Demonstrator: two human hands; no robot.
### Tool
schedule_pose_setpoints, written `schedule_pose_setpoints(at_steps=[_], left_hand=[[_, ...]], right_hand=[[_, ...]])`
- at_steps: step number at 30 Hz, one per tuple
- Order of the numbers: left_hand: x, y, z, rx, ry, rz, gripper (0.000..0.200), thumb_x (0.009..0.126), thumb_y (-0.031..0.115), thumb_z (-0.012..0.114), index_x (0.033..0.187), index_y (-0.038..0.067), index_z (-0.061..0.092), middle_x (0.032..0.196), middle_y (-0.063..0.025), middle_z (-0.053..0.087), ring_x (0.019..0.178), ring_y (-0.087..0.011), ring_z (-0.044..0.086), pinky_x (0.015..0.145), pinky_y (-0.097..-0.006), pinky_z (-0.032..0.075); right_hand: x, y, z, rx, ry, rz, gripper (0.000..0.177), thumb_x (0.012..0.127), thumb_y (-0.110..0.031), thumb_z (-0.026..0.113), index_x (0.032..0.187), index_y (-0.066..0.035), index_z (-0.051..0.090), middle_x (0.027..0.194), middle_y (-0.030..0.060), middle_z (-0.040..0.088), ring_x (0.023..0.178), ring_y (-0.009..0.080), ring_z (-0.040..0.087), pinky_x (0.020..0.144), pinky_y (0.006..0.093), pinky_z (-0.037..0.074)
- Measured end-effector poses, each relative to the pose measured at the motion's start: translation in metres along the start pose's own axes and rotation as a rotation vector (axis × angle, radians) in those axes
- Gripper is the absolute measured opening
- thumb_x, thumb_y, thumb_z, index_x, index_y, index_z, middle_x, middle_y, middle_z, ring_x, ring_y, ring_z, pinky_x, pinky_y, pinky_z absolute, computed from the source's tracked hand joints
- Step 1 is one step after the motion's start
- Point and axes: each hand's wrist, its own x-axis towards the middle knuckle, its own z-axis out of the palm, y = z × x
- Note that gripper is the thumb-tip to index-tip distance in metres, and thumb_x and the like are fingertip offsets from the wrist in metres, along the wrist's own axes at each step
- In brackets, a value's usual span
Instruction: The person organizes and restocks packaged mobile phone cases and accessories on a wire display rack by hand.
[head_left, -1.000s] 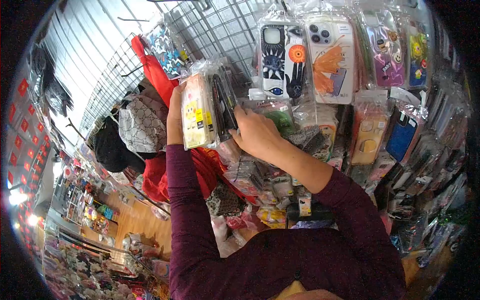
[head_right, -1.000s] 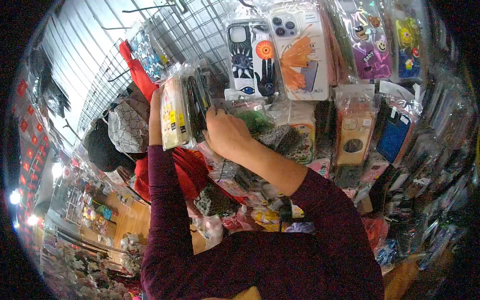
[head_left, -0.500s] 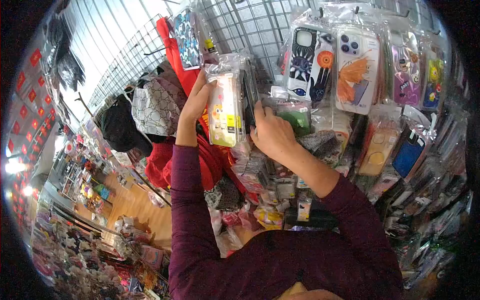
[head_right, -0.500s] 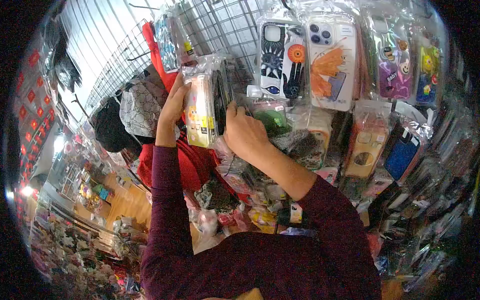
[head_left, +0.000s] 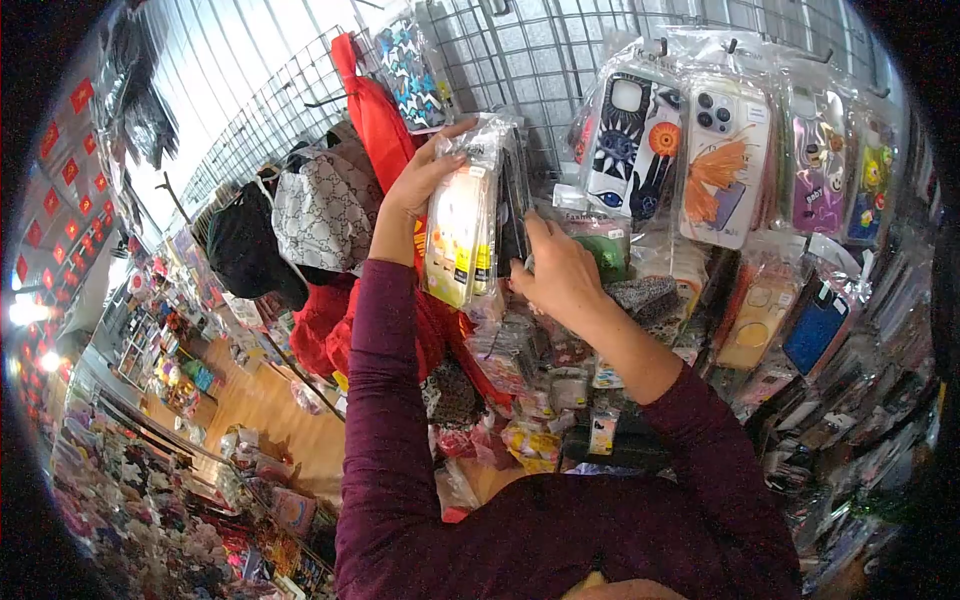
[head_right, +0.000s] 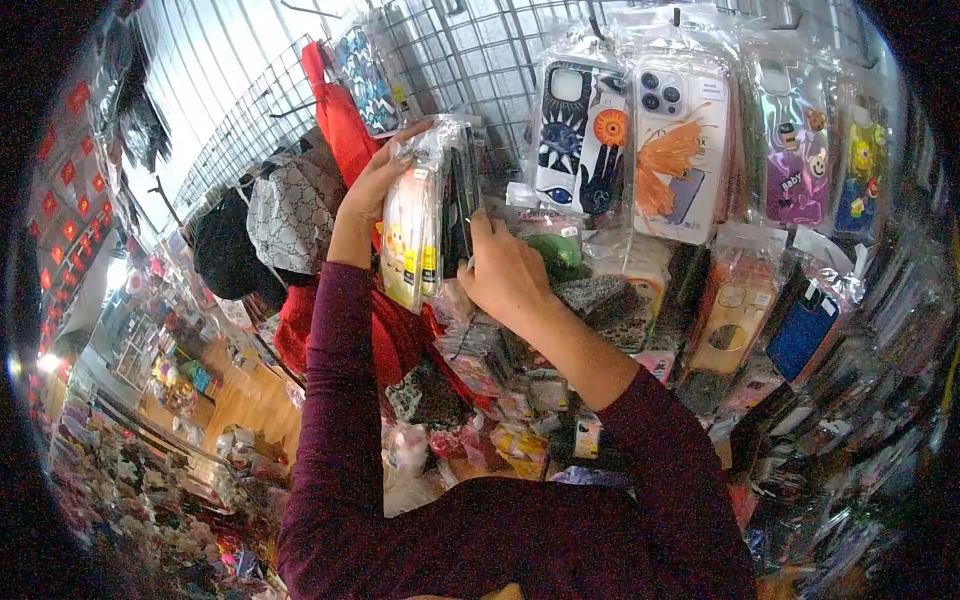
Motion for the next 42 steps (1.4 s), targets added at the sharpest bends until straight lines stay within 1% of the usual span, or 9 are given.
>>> schedule_pose_setpoints(at_steps=[6, 16, 20, 24, 25, 33, 36, 40, 42], left_hand=[[0.012, 0.008, -0.013, 0.270, -0.129, 0.018, 0.050, 0.076, 0.020, 0.061, 0.121, 0.006, 0.045, 0.103, -0.0070, 0.055, 0.088, -0.0126, 0.053, 0.077, -0.0248, 0.044], [0.000, 0.000, 0.003, 0.767, 0.563, 0.213, 0.036, 0.087, 0.026, 0.047, 0.069, -0.003, 0.055, 0.057, 0.0014, 0.046, 0.057, -0.0047, 0.038, 0.049, -0.0239, 0.032], [0.000, 0.006, 0.009, 0.676, 0.611, 0.355, 0.035, 0.089, 0.022, 0.044, 0.066, -0.002, 0.055, 0.058, 0.0053, 0.044, 0.054, -0.0047, 0.033, 0.044, -0.0235, 0.027], [-0.004, 0.011, 0.000, 0.321, 0.763, 0.170, 0.038, 0.091, 0.029, 0.039, 0.079, -0.002, 0.059, 0.064, -0.0019, 0.055, 0.055, -0.0091, 0.051, 0.050, -0.0244, 0.042], [-0.002, -0.005, -0.029, 0.174, 0.620, 0.173, 0.041, 0.091, 0.032, 0.037, 0.085, -0.003, 0.058, 0.068, -0.0050, 0.058, 0.058, -0.0127, 0.056, 0.054, -0.0268, 0.046], [-0.010, -0.004, -0.008, -0.078, 0.672, 0.226, 0.035, 0.091, 0.030, 0.039, 0.084, 0.001, 0.058, 0.067, -0.0047, 0.058, 0.052, -0.0119, 0.054, 0.046, -0.0238, 0.043], [-0.042, -0.001, 0.004, -0.087, 0.677, 0.259, 0.035, 0.091, 0.030, 0.039, 0.084, 0.001, 0.058, 0.066, -0.0043, 0.058, 0.052, -0.0115, 0.053, 0.046, -0.0234, 0.043], [-0.084, -0.003, 0.023, -0.071, 0.686, 0.293, 0.034, 0.091, 0.029, 0.039, 0.084, 0.001, 0.058, 0.066, -0.0037, 0.058, 0.052, -0.0108, 0.052, 0.046, -0.0230, 0.042], [-0.095, -0.005, 0.027, -0.061, 0.701, 0.303, 0.034, 0.091, 0.029, 0.039, 0.084, 0.001, 0.058, 0.066, -0.0034, 0.057, 0.052, -0.0105, 0.052, 0.046, -0.0228, 0.042]], right_hand=[[0.007, 0.004, -0.002, 0.115, 0.044, 0.010, 0.049, 0.066, -0.016, 0.063, 0.105, 0.003, 0.042, 0.086, 0.0231, 0.054, 0.082, 0.0404, 0.054, 0.070, 0.0456, 0.044], [0.012, 0.015, 0.002, 0.187, 0.261, -0.098, 0.043, 0.064, -0.012, 0.063, 0.101, 0.003, 0.046, 0.093, 0.0253, 0.054, 0.084, 0.0403, 0.054, 0.071, 0.0448, 0.044], [0.011, -0.002, -0.008, 0.171, 0.176, -0.032, 0.050, 0.066, -0.012, 0.062, 0.110, 0.003, 0.046, 0.096, 0.0238, 0.054, 0.087, 0.0377, 0.054, 0.073, 0.0420, 0.044], [0.014, -0.024, -0.015, 0.128, 0.106, -0.046, 0.040, 0.071, -0.020, 0.060, 0.104, -0.002, 0.048, 0.091, 0.0188, 0.052, 0.080, 0.0372, 0.055, 0.067, 0.0452, 0.045], [0.013, -0.026, -0.014, 0.135, 0.123, -0.102, 0.039, 0.072, -0.021, 0.059, 0.105, -0.003, 0.047, 0.092, 0.0190, 0.050, 0.076, 0.0368, 0.056, 0.065, 0.0452, 0.046], [0.007, -0.024, -0.007, 0.174, 0.157, -0.178, 0.036, 0.073, -0.017, 0.058, 0.103, 0.000, 0.049, 0.088, 0.0196, 0.048, 0.067, 0.0356, 0.057, 0.058, 0.0445, 0.047], [-0.009, -0.026, -0.007, 0.101, 0.131, -0.316, 0.029, 0.073, -0.013, 0.052, 0.098, 0.003, 0.053, 0.082, 0.0179, 0.049, 0.065, 0.0326, 0.059, 0.060, 0.0408, 0.050], [-0.025, -0.023, 0.003, 0.010, 0.217, -0.524, 0.027, 0.069, -0.012, 0.052, 0.093, 0.000, 0.054, 0.078, 0.0146, 0.046, 0.084, 0.0380, 0.054, 0.084, 0.0465, 0.042], [-0.026, -0.020, 0.005, -0.015, 0.237, -0.557, 0.032, 0.070, -0.015, 0.058, 0.099, -0.002, 0.053, 0.084, 0.0147, 0.045, 0.065, 0.0297, 0.056, 0.058, 0.0379, 0.045]])
